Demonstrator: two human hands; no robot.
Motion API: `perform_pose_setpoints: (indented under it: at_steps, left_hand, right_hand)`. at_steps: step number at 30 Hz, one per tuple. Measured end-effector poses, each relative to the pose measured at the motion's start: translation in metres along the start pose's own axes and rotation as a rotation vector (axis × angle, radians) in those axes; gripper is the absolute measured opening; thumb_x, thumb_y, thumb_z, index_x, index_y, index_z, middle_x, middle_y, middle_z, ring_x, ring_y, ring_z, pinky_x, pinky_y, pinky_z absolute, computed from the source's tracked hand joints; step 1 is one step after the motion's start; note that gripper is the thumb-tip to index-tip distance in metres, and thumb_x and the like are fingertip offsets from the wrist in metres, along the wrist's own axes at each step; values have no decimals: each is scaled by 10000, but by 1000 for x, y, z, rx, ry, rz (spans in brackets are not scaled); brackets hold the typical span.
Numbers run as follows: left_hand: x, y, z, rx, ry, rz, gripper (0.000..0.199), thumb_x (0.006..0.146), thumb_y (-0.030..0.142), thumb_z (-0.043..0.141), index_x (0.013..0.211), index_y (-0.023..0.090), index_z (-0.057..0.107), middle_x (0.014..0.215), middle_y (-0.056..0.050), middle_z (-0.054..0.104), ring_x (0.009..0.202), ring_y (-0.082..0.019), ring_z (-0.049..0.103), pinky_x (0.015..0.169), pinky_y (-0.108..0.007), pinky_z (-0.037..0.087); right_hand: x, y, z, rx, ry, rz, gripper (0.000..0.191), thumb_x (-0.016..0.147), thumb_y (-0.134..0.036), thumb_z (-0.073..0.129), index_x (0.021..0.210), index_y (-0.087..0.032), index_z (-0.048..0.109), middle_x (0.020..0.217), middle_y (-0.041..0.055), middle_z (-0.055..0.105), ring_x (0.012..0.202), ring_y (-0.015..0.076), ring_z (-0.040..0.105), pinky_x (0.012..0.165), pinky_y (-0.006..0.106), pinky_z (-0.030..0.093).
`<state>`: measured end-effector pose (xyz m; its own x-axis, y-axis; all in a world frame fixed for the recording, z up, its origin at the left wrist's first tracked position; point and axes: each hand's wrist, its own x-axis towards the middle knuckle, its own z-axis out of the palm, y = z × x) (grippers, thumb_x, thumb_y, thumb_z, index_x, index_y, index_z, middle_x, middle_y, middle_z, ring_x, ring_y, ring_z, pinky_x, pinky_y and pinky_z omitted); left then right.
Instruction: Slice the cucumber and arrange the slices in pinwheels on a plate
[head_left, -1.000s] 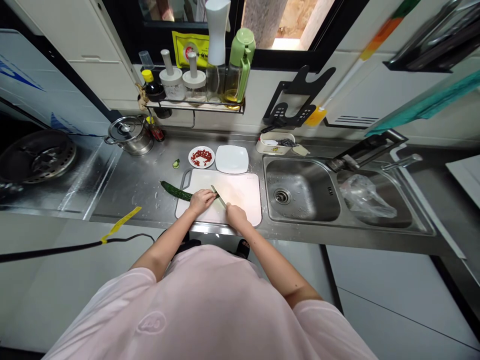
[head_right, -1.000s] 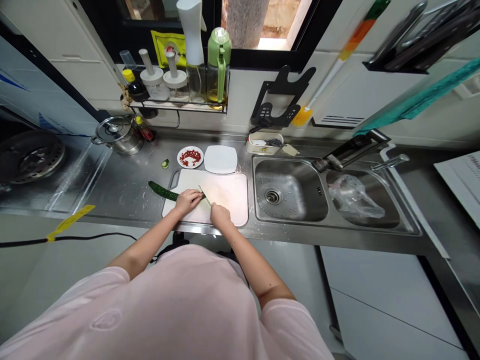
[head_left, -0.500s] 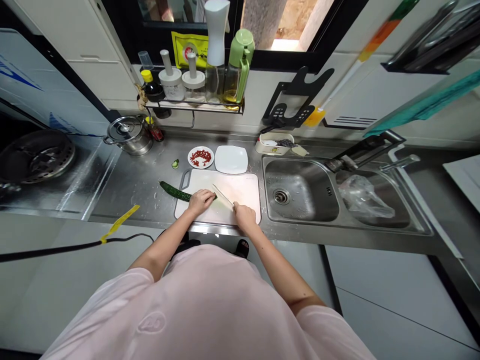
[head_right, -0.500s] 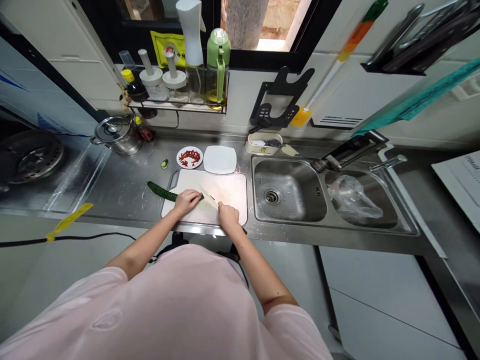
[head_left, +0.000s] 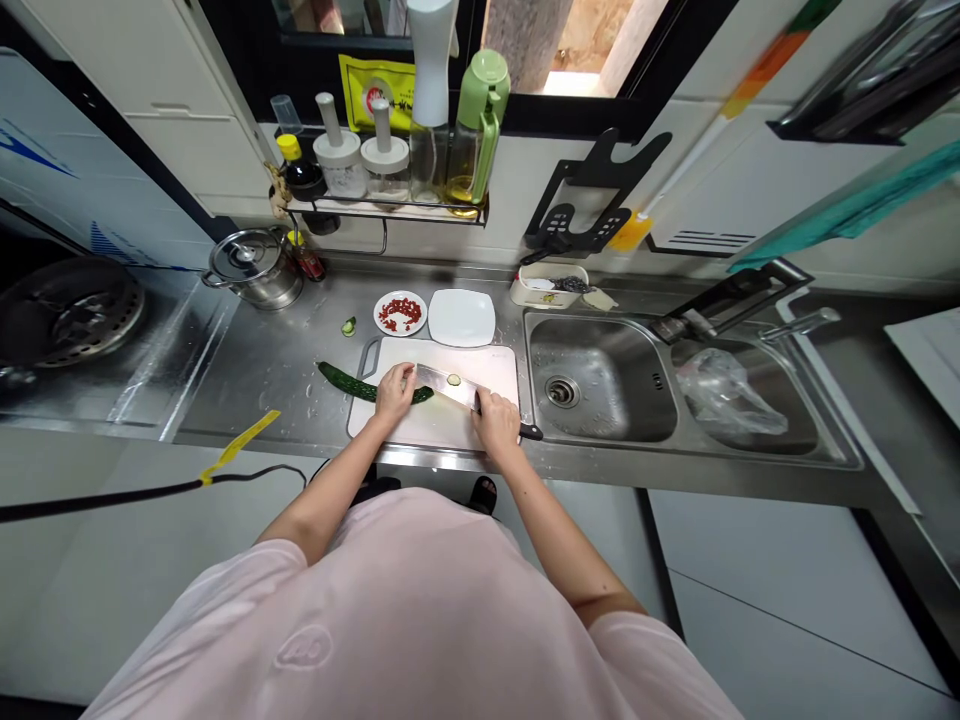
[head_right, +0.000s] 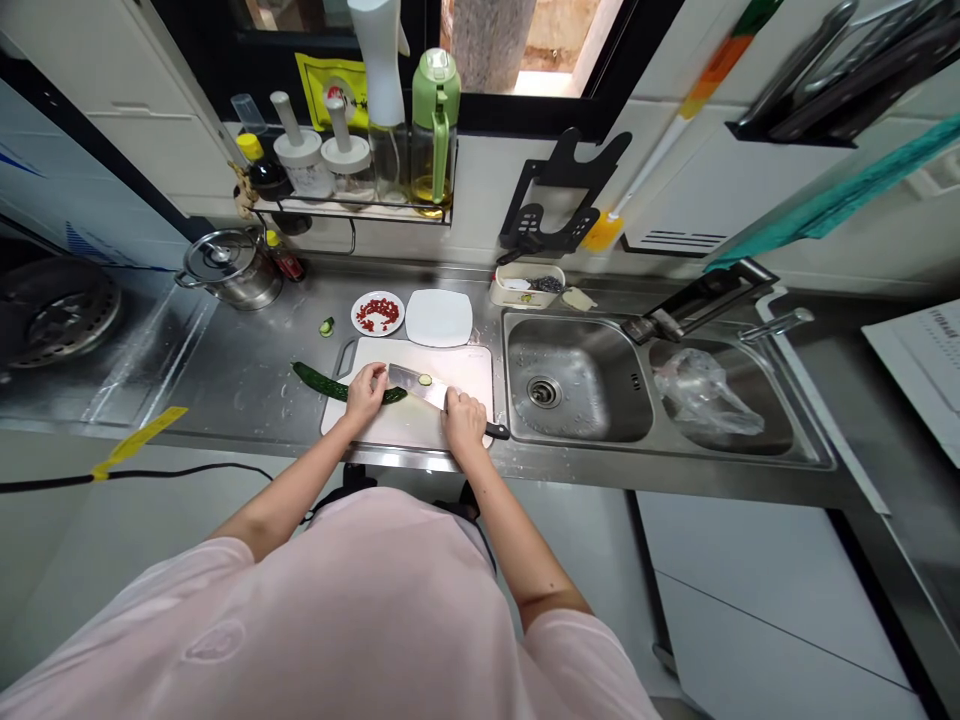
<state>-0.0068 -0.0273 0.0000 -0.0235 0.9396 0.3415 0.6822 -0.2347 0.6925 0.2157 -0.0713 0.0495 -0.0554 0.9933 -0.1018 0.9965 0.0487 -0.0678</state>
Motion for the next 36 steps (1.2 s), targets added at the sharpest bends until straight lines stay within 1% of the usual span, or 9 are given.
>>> perform_pose_setpoints:
  at_steps: [5,9,13,15,19,24,28,31,36]
  left_hand:
    - [12,15,-8,21,1,-14,279,912,344,439,1091,182,578,1042,-86,632,943,-183,593,868,-322,457]
    - [23,33,-15,112,-145,60,317,824,412,570,1072,224,629,1104,-73,616,1047,-218,553,961,-375,407]
    - [30,51,-19,232,-276,107,454,699,485,682,1104,281,645,1201,-56,578,1153,-270,485,1099,-501,228]
    - [32,58,-20,261,-325,102,427,698,495,673,1074,293,663,1221,-52,567,1179,-281,463,1119,-537,154]
    - [37,64,-22,272,-398,86,317,724,469,640,988,301,696,1188,-38,581,1171,-273,466,1123,-541,141]
    - [40,60,-21,216,-377,76,240,715,422,664,901,280,712,1096,-46,621,1101,-270,514,1116,-526,172]
    - [41,51,-15,101,-348,29,210,680,353,709,861,246,698,945,-51,670,968,-257,582,1041,-484,317]
    - [42,41,-9,-43,-351,-82,172,706,334,676,839,225,687,890,-32,687,867,-206,617,890,-364,452]
    - [52,10,-6,-170,-252,-377,216,710,340,654,841,172,694,782,-33,696,737,-159,626,715,-270,491]
  right_hand:
    - [1,0,2,2,53,-30,384,858,-276,563,1230,-195,508,961,91,613,888,218,517,754,308,282]
    - [3,-1,2,-12,87,-43,371,849,-269,575,1209,-191,530,930,82,603,852,211,500,733,312,263]
    - [2,-3,1,-16,115,-76,407,849,-273,575,1244,-186,521,918,85,585,844,210,473,720,313,250]
    - [1,-5,0,-18,127,-98,420,853,-278,571,1259,-184,517,909,85,578,843,211,461,714,313,246]
    - [0,-7,-1,-19,144,-129,406,857,-289,568,1247,-182,532,893,80,574,831,214,449,713,318,242]
    - [0,-8,-3,-5,105,-141,415,869,-298,547,1265,-178,521,915,95,570,848,217,443,731,315,246]
    - [0,-9,-5,-7,42,-132,425,877,-297,530,1286,-185,505,946,107,572,874,224,442,750,316,253]
    - [-1,-9,-4,-5,18,-122,417,875,-284,532,1280,-186,507,953,108,575,882,225,443,752,317,253]
    - [-3,-2,2,-9,25,-107,408,863,-262,545,1262,-183,513,951,98,585,879,220,457,757,315,253]
